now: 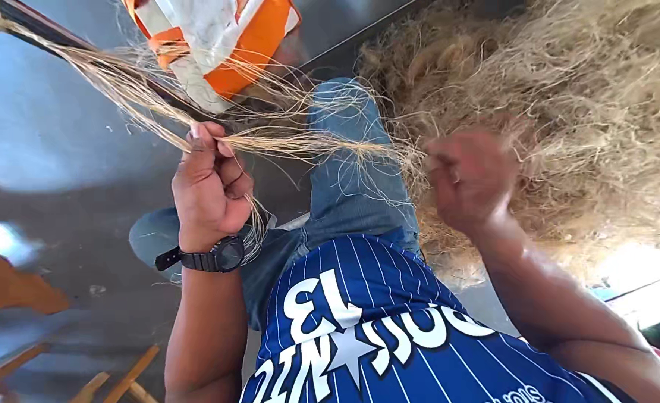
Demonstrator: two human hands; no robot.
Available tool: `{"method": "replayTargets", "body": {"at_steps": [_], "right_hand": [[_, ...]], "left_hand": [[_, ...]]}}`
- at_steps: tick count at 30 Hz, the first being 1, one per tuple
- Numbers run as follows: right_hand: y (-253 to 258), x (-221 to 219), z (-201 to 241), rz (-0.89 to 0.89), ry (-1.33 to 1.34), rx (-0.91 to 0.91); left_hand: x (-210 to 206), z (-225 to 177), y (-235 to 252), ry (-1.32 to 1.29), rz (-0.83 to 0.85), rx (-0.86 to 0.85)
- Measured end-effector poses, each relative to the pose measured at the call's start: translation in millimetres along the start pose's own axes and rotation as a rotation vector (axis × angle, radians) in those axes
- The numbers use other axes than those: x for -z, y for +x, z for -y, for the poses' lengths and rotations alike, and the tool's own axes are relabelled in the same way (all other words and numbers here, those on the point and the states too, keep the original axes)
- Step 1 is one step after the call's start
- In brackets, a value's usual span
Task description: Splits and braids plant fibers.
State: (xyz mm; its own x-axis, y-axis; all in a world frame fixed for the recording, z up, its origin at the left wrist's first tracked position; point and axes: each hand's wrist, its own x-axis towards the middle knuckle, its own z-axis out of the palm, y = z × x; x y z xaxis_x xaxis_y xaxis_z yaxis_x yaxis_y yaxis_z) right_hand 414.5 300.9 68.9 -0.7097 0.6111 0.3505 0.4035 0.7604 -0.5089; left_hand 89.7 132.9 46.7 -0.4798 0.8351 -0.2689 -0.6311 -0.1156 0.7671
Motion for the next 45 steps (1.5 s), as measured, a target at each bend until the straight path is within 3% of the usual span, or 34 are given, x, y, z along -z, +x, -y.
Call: {"method": "replayTargets", "body": {"at_steps": [4, 8, 11, 13, 17, 18, 21, 26, 28, 30, 32, 34, 36, 39, 40, 43, 45], "right_hand": [[22.3, -54.5, 5.4, 0.185, -0.120, 0.235], [41.8, -106.2, -28.3, 0.246, -0.087, 0.300], [43.4, -118.0, -35.9, 0.364, -0.082, 0.284], [44.4, -112.7, -32.9, 0.357, -0.114, 0.265], [37.3, -95.1, -6.3, 0.149, -0.172, 0.242], [34.0, -94.0, 1.9, 0.181, -0.200, 0.214], [25.5, -98.5, 10.9, 0.495, -0.199, 0.119], [-17.6, -67.8, -10.4, 0.355, 0.298, 0.272], [-42.9, -37.6, -26.5, 0.395, 0.205, 0.295], [-71.4, -5.3, -52.5, 0.563, -0.025, 0.324], [-102.4, 26.3, -87.2, 0.751, -0.194, 0.208], [-144.8, 59.2, -141.7, 0.824, -0.368, 0.004], [-191.2, 98.3, -195.9, 0.900, -0.581, -0.325], [-221.1, 140.9, -231.7, 1.118, -0.834, -0.960], [-225.3, 146.7, -239.9, 1.167, -0.865, -1.056], [-217.1, 133.2, -253.8, 1.374, -0.762, -0.994], [-185.1, 107.6, -230.7, 1.422, -0.523, -0.867]], "left_hand": [[-4.8, -2.3, -0.7, 0.008, -0.006, -0.015], [-6.3, -2.8, -1.7, 0.020, -0.018, -0.020], [-7.8, -4.1, -2.5, 0.017, -0.023, -0.019], [-6.7, -4.5, -1.7, 0.020, -0.023, -0.017], [-7.1, -1.7, 1.8, 0.024, -0.039, -0.002], [-6.9, -1.1, 2.7, 0.021, -0.037, 0.003], [-8.9, -1.6, 7.0, -0.004, -0.016, 0.012], [-5.9, -14.9, 9.6, -0.012, -0.015, -0.039], [-2.4, -22.1, 12.7, -0.049, -0.034, -0.079], [1.0, -28.7, 17.0, -0.108, -0.077, -0.116], [9.2, -36.0, 22.8, -0.161, -0.097, -0.153], [21.7, -41.8, 27.3, -0.173, -0.096, -0.193], [26.8, -43.5, 29.1, -0.170, -0.088, -0.208], [14.9, -36.7, 22.7, -0.172, -0.079, -0.152], [11.6, -33.3, 19.8, -0.165, -0.082, -0.137], [6.8, -30.0, 15.0, -0.172, -0.096, -0.137], [7.4, -28.0, 10.2, -0.132, -0.091, -0.122]]}}
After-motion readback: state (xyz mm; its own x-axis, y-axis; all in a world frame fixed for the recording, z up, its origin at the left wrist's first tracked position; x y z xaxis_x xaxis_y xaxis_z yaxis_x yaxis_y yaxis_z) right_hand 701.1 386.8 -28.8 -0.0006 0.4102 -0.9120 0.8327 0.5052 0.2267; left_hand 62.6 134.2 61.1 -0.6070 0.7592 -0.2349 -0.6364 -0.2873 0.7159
